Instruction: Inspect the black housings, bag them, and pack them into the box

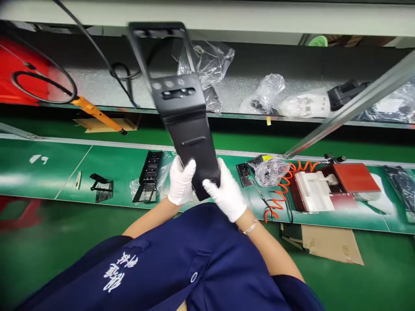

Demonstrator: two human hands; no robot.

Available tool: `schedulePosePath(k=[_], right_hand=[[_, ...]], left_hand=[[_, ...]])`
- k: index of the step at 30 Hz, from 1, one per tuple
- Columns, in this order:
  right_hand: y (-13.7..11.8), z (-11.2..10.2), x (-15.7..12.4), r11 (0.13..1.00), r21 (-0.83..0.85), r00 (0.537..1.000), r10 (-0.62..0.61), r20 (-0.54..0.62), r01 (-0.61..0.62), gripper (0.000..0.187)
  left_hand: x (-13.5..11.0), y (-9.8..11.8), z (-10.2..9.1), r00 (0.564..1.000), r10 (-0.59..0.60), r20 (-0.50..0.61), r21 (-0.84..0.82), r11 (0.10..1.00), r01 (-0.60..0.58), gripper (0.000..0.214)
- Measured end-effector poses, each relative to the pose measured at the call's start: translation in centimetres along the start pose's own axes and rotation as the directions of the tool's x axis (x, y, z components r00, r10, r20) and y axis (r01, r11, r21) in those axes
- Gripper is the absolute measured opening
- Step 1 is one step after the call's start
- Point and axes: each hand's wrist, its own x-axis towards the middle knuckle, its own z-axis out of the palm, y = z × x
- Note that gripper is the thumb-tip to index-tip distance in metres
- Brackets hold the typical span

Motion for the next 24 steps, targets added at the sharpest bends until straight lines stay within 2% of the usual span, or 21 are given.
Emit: schedulePosePath(k=[2,4,7,11,14,17,19,21,23,24], right_hand=[[-1.1,2.8,0.1,1.000,-0.012,1.000,0.026,-0.001,-0.026,0.084],[-2.0,3.7,0.9,0.999,-0.023,0.999,0.042,-0.004,-0.042,0.082],[-2.6,3.6,2.0,0.998,-0.057,1.000,-0.003,0.000,0.003,0.071],[-1.9,3.9,2.5,0.991,-0.098,0.995,-0.098,-0.016,0.096,0.062],[-1.0,4.2,2.7,0.983,-0.091,0.987,-0.161,-0.015,0.159,0.052],[-0.3,3.7,2.7,0.971,-0.091,0.974,-0.225,-0.037,0.221,0.050],[-0.3,3.1,2.4,0.953,-0.152,0.944,-0.287,-0.161,0.264,0.048],[-0.8,2.9,1.9,0.918,-0.255,0.881,-0.372,-0.291,0.303,0.038],[-1.5,3.1,1.6,0.880,-0.344,0.835,-0.441,-0.330,0.328,0.027],[-1.8,3.3,1.5,0.867,-0.371,0.827,-0.457,-0.327,0.332,0.026]], left_hand=[[0.1,0.6,-0.1,0.993,0.051,-0.106,-0.085,0.995,-0.060,0.042],[0.1,1.2,-0.2,0.984,0.076,-0.164,-0.120,0.988,-0.096,0.041],[0.1,1.6,-0.6,0.970,0.086,-0.227,-0.116,0.987,-0.114,0.042],[-0.1,1.9,-0.8,0.965,0.070,-0.254,-0.031,0.996,-0.081,0.042],[-0.1,1.8,-0.8,0.965,0.054,-0.257,0.034,0.998,-0.047,0.039],[0.2,1.5,-0.8,0.971,0.077,-0.226,0.061,0.996,-0.065,0.039],[0.5,1.4,-0.9,0.969,0.115,-0.220,0.076,0.992,-0.100,0.040],[0.7,1.4,-0.9,0.956,0.167,-0.241,0.102,0.984,-0.146,0.040],[0.9,1.6,-0.8,0.936,0.226,-0.270,0.141,0.971,-0.194,0.039],[1.0,1.7,-0.7,0.926,0.253,-0.280,0.159,0.963,-0.215,0.039]])
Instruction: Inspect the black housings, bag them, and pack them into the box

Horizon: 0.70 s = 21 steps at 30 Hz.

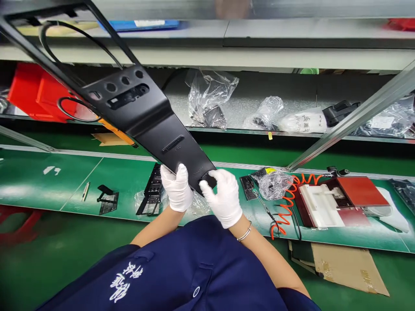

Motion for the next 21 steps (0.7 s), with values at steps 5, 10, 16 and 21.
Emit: schedulePosePath(k=[5,10,16,21], right_hand=[[-1.3,1.1,-0.1,0.997,0.048,0.998,0.058,0.018,-0.059,0.039],[-1.0,1.4,-0.1,0.985,0.089,0.989,0.140,0.056,-0.145,0.026],[0.7,-1.0,1.5,0.994,0.086,0.998,0.069,0.010,-0.070,0.022],[1.5,-1.2,1.9,0.977,0.078,0.964,0.183,0.192,-0.201,0.062]], left_hand=[[-0.2,0.8,0.7,0.993,0.079,-0.091,0.082,0.994,-0.072,0.042],[-0.5,0.4,1.1,0.995,0.078,-0.068,0.156,0.985,-0.067,0.038],[0.0,1.2,1.6,0.998,0.029,0.052,-0.063,0.998,-0.026,0.039],[-0.5,2.0,2.0,0.985,-0.092,0.144,-0.166,0.979,0.116,0.035]])
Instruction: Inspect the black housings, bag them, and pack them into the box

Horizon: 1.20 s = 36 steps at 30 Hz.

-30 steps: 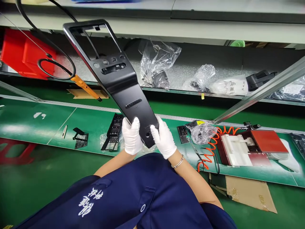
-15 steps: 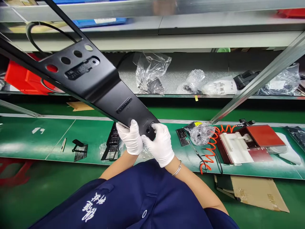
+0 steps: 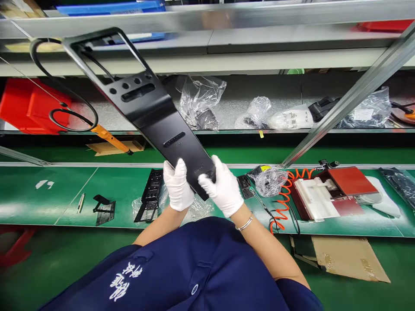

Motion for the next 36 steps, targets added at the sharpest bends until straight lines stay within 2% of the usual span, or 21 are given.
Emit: schedulePosePath(k=[2,5,9,11,15,17,23,26,29,32,34,35,36], right_hand=[[0.1,0.6,0.0,0.999,-0.001,0.998,0.048,0.052,-0.048,0.068],[0.6,1.2,0.3,0.997,0.038,0.995,0.065,0.070,-0.068,0.058],[1.6,0.9,0.6,0.993,0.103,0.994,0.053,0.095,-0.063,0.049],[1.8,0.6,0.4,0.995,0.098,0.999,0.031,0.044,-0.035,0.048],[1.0,0.4,-0.5,0.998,-0.021,0.982,-0.058,-0.178,0.055,0.033],[0.3,0.7,-0.9,0.994,-0.077,0.974,-0.097,-0.203,0.083,0.023],[-0.6,2.3,-1.4,0.994,-0.061,0.975,-0.099,-0.201,0.088,0.033],[-0.7,2.7,-1.2,0.997,-0.036,0.984,-0.071,-0.163,0.066,0.025],[-0.6,2.1,-0.9,0.998,-0.002,0.992,-0.068,-0.110,0.068,0.019],[-0.1,0.4,-0.8,0.996,0.068,0.990,-0.042,-0.135,0.052,0.020],[0.1,-0.9,-1.1,0.975,0.214,0.986,0.085,-0.141,-0.053,0.028],[0.1,-1.5,-1.3,0.936,0.325,0.983,0.168,-0.072,-0.136,0.032],[0.0,-2.0,-1.6,0.868,0.439,0.971,0.235,0.050,-0.233,0.036]], left_hand=[[-0.3,-0.1,0.2,1.000,-0.026,0.004,0.005,1.000,0.026,0.032],[-0.5,-0.5,0.6,0.999,-0.032,-0.024,-0.001,0.999,0.032,0.032],[-0.1,-1.2,0.8,0.999,-0.037,-0.011,0.012,0.999,0.037,0.032],[0.2,-1.6,0.8,0.999,-0.031,-0.009,0.061,0.998,0.031,0.033],[0.7,-1.7,0.6,0.998,0.031,-0.062,0.112,0.993,-0.024,0.037],[0.7,-1.4,0.6,0.995,0.071,-0.075,0.130,0.990,-0.061,0.038],[0.2,-0.5,1.0,0.988,0.098,-0.119,0.170,0.982,-0.077,0.033],[0.1,-0.7,1.0,0.987,0.093,-0.128,0.202,0.977,-0.066,0.032],[0.4,-1.1,0.7,0.991,0.089,-0.102,0.223,0.973,-0.064,0.036],[1.3,-1.0,-0.1,0.997,0.040,-0.062,0.072,0.997,-0.035,0.038],[1.9,-0.8,-0.8,1.000,-0.022,-0.015,-0.130,0.991,0.020,0.037],[2.2,-0.7,-1.2,0.997,-0.071,0.020,-0.234,0.969,0.074,0.037],[2.4,-0.6,-1.4,0.988,-0.141,0.069,-0.324,0.933,0.156,0.035]])
